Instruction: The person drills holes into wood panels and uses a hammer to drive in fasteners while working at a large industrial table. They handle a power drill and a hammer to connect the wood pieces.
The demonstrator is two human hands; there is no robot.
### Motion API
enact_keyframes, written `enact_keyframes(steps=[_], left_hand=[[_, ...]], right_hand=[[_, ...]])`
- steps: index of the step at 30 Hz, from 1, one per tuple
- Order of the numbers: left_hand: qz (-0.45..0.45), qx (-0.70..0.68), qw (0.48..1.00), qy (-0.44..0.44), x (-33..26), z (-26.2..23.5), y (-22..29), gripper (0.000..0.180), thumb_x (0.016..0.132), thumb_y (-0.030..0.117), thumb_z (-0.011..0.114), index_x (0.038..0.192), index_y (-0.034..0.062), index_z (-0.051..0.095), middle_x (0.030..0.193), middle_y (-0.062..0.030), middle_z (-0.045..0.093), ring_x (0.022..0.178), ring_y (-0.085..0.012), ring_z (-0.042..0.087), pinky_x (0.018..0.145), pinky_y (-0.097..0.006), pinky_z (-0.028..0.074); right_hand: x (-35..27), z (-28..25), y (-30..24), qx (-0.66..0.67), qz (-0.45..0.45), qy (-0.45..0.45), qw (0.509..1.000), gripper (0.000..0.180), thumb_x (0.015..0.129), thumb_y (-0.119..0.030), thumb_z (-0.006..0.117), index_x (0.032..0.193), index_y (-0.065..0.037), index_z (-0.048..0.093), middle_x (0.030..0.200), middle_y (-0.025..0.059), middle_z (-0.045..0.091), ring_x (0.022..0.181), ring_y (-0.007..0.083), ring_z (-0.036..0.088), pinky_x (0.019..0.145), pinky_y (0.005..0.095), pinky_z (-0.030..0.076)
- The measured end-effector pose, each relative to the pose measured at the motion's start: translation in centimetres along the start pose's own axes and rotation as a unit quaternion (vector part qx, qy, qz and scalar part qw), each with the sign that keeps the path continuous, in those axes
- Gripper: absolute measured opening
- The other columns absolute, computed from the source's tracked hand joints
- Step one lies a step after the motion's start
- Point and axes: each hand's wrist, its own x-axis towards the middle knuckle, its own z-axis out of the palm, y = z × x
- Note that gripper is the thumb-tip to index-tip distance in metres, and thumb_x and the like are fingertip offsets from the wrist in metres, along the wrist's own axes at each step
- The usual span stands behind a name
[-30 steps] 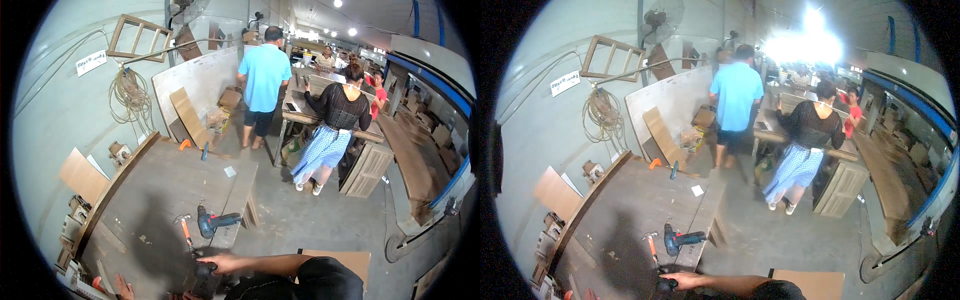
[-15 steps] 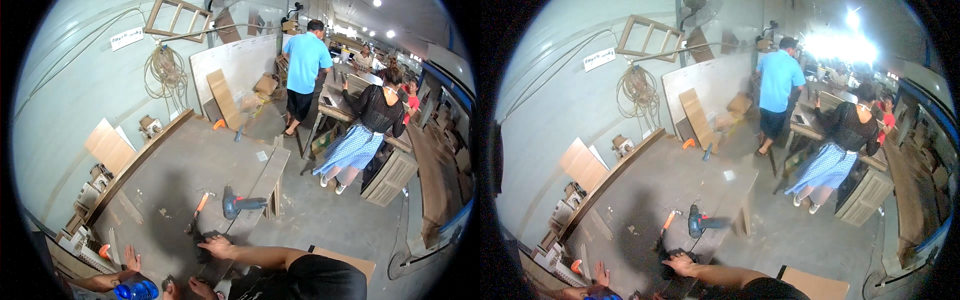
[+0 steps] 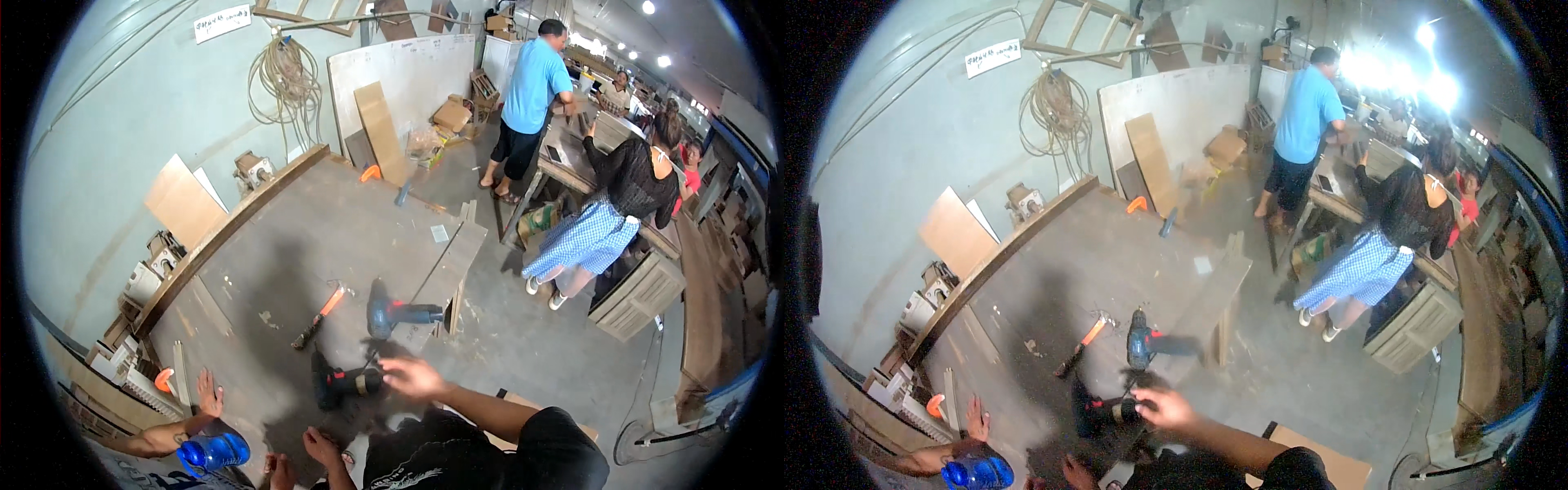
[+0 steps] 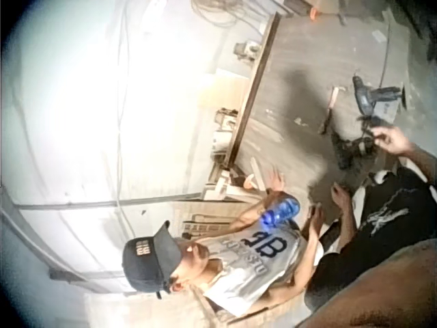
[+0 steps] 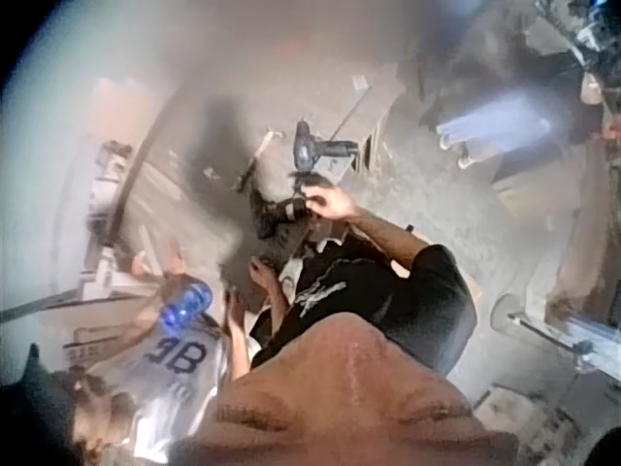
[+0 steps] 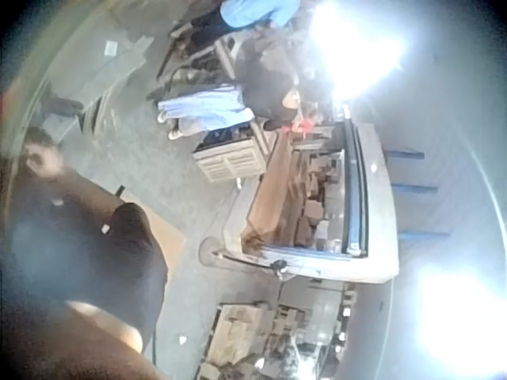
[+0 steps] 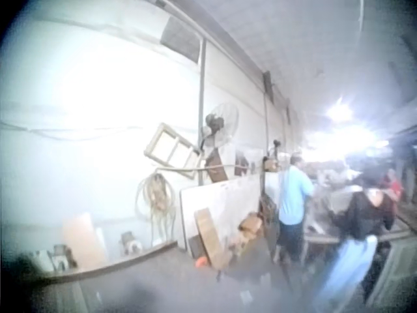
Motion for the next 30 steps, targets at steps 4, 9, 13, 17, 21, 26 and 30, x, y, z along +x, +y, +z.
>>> enact_keyframes(steps=[4,9,13,17,21,26,30], left_hand=[[0.086,0.042,0.995,-0.029,-0.2,0.1,0.6,0.041,0.103,0.039,0.048,0.081,0.0044,0.048,0.061,-0.0058,0.044,0.049,-0.0144,0.042,0.046,-0.034,0.034],[-0.074,-0.017,0.997,-0.023,-1.6,0.7,3.6,0.043,0.102,0.041,0.049,0.091,0.0008,0.055,0.068,-0.0082,0.046,0.061,-0.0217,0.044,0.064,-0.043,0.043],[-0.012,-0.024,0.999,-0.024,-1.6,0.5,3.0,0.039,0.102,0.039,0.049,0.091,0.0028,0.054,0.066,-0.0061,0.047,0.055,-0.018,0.043,0.056,-0.038,0.039],[0.015,-0.04,0.999,-0.032,-1.2,0.5,2.5,0.035,0.103,0.037,0.049,0.09,0.0048,0.052,0.065,-0.004,0.048,0.05,-0.0142,0.042,0.049,-0.033,0.036],[0.011,-0.077,0.996,-0.043,-1.2,1.1,1.9,0.032,0.103,0.036,0.049,0.09,0.0062,0.052,0.063,-0.0025,0.049,0.046,-0.0114,0.041,0.043,-0.03,0.034],[0.075,-0.051,0.995,-0.03,-0.1,0.2,-0.6,0.031,0.103,0.035,0.05,0.094,0.0058,0.054,0.065,-0.003,0.049,0.047,-0.0112,0.044,0.044,-0.03,0.036],[0.038,-0.062,0.997,-0.023,-2.3,-0.1,2.6,0.031,0.103,0.034,0.051,0.094,0.005,0.054,0.065,-0.0039,0.05,0.048,-0.0114,0.047,0.044,-0.029,0.038]], right_hand=[[2.7,-5.9,-6.8,0.103,0.072,0.017,0.992,0.035,0.093,-0.021,0.068,0.127,-0.015,0.063,0.093,0.0039,0.071,0.085,0.0116,0.065,0.079,0.0297,0.053],[4.7,-10.1,-13.9,0.421,-0.05,-0.071,0.903,0.029,0.094,-0.003,0.06,0.122,-0.001,0.063,0.107,0.0061,0.068,0.088,0.0095,0.059,0.079,0.0269,0.048],[6.5,-12.8,-21.3,0.508,-0.234,-0.184,0.808,0.017,0.091,-0.008,0.059,0.101,0.0,0.07,0.081,0.0128,0.059,0.065,0.0265,0.054,0.059,0.0379,0.042],[7.4,-12.3,-25.9,0.591,-0.371,-0.26,0.668,0.029,0.095,-0.023,0.057,0.102,0.003,0.067,0.083,0.0133,0.062,0.07,0.0284,0.055,0.061,0.0394,0.043],[7.2,-11.1,-27.1,0.678,-0.409,-0.25,0.558,0.024,0.094,-0.012,0.057,0.111,-0.001,0.072,0.078,0.0085,0.062,0.057,0.0192,0.051,0.049,0.0337,0.039],[8.3,-14.3,-23.4,0.59,-0.275,-0.075,0.755,0.014,0.099,-0.023,0.052,0.094,-0.011,0.059,0.065,0.0028,0.048,0.055,0.0192,0.047,0.055,0.0383,0.038],[14.3,-21.6,-10.4,0.531,0.002,0.286,0.798,0.048,0.099,-0.022,0.051,0.145,-0.021,0.038,0.069,-0.0078,0.042,0.054,0.0061,0.039,0.054,0.0254,0.04]])
